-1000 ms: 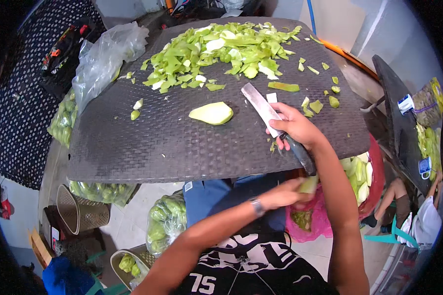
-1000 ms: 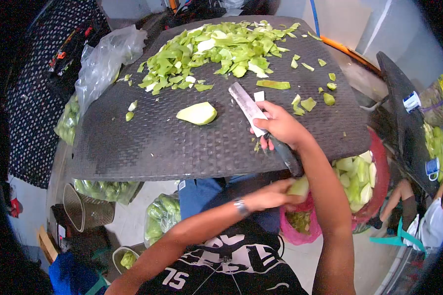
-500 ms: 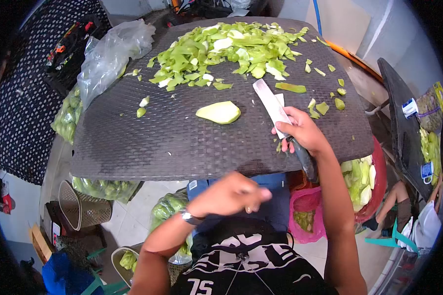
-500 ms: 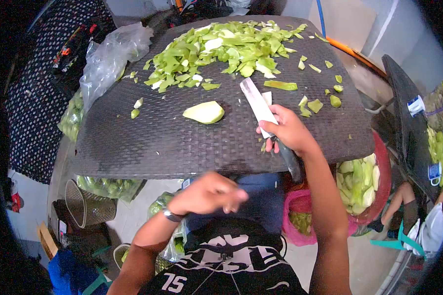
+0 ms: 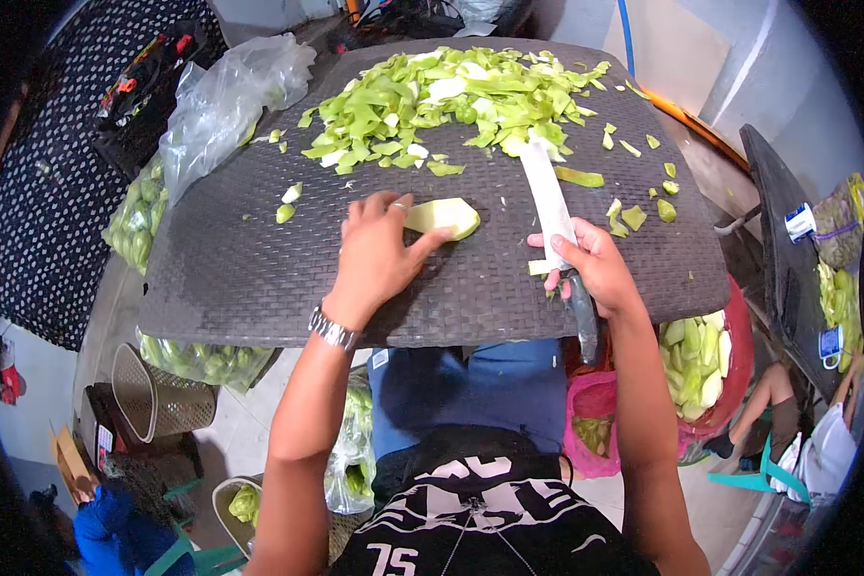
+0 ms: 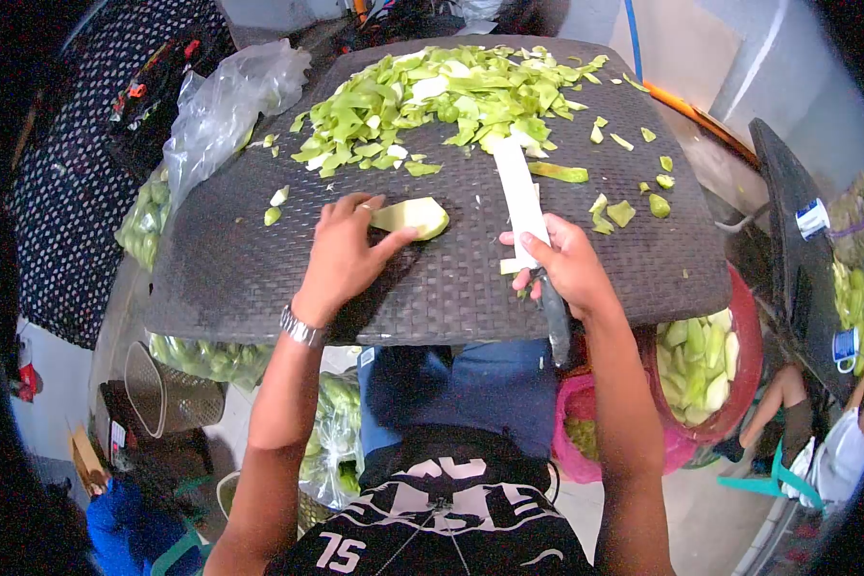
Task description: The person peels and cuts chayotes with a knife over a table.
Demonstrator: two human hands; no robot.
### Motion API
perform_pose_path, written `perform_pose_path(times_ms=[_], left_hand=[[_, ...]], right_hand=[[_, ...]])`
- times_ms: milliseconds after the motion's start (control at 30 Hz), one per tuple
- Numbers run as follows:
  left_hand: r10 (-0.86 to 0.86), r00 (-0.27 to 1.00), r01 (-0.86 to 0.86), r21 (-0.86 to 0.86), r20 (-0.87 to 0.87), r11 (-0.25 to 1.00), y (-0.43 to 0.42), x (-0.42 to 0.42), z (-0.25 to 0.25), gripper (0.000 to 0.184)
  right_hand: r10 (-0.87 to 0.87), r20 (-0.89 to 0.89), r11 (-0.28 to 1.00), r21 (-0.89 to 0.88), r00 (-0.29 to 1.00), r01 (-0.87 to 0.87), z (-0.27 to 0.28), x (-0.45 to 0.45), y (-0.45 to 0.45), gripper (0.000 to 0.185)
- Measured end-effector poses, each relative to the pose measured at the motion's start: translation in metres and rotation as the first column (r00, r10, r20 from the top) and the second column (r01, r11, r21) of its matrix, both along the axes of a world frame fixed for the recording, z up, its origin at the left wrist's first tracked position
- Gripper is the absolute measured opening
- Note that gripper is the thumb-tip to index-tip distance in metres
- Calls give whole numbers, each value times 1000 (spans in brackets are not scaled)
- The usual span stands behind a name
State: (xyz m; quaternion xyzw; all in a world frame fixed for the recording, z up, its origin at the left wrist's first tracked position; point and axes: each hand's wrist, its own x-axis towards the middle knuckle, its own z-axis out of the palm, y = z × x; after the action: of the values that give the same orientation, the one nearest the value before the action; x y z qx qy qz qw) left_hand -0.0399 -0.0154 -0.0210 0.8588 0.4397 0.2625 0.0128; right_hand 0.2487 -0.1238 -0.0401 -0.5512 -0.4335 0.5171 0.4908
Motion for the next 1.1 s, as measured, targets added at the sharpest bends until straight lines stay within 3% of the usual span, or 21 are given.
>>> perform_pose_path(times_ms=[133, 233, 333, 400, 467, 500, 633, 733, 967, 1067, 1100], left_hand=[[-91, 981, 48, -241, -171, 969, 20, 19, 7, 73], [-170, 967, 92, -365, -190, 927, 29, 33, 14, 81], [-235, 972, 226, -289, 3, 930, 28, 49, 8, 84], [-280, 960, 259, -356, -7, 898, 34, 63, 9, 84], [-337, 940, 285, -438, -43, 852, 43, 78, 8, 84], [-355, 933, 292, -444, -64, 847, 45, 83, 5, 82], [-408, 913, 375, -341, -26, 862, 37, 98, 4, 71], [-395, 911, 316, -410, -121, 855, 31, 115, 15, 66], [-379, 922, 327, -365, -79, 871, 2, 123, 12, 37], [-424, 876, 481, -437, 228, 760, -1, 102, -6, 44], [-471, 784, 606, -336, 404, 721, -12, 92, 2, 50]], right_hand=[[-81, -100, 997, 8, 992, 82, -5, -1, -1, 28], [-123, -120, 992, 25, 985, 127, 0, -6, -5, 27], [-141, -76, 988, 45, 987, 145, 6, -6, -6, 27], [-166, -31, 985, 37, 986, 167, 15, -8, -9, 26], [-344, 395, 924, 302, 852, 234, 20, -20, -17, 26], [-447, 556, 875, 434, 701, 215, 23, -26, -19, 26], [-475, 715, 879, 418, 513, 231, 55, -32, -34, 26], [-400, 758, 913, 278, 516, 299, 62, -22, -39, 35], [-370, 699, 926, 227, 612, 301, 49, -23, -42, 48], [-345, 721, 938, 289, 601, 192, 48, -31, -44, 59], [-356, 738, 930, 341, 573, 138, 47, -36, -48, 65]])
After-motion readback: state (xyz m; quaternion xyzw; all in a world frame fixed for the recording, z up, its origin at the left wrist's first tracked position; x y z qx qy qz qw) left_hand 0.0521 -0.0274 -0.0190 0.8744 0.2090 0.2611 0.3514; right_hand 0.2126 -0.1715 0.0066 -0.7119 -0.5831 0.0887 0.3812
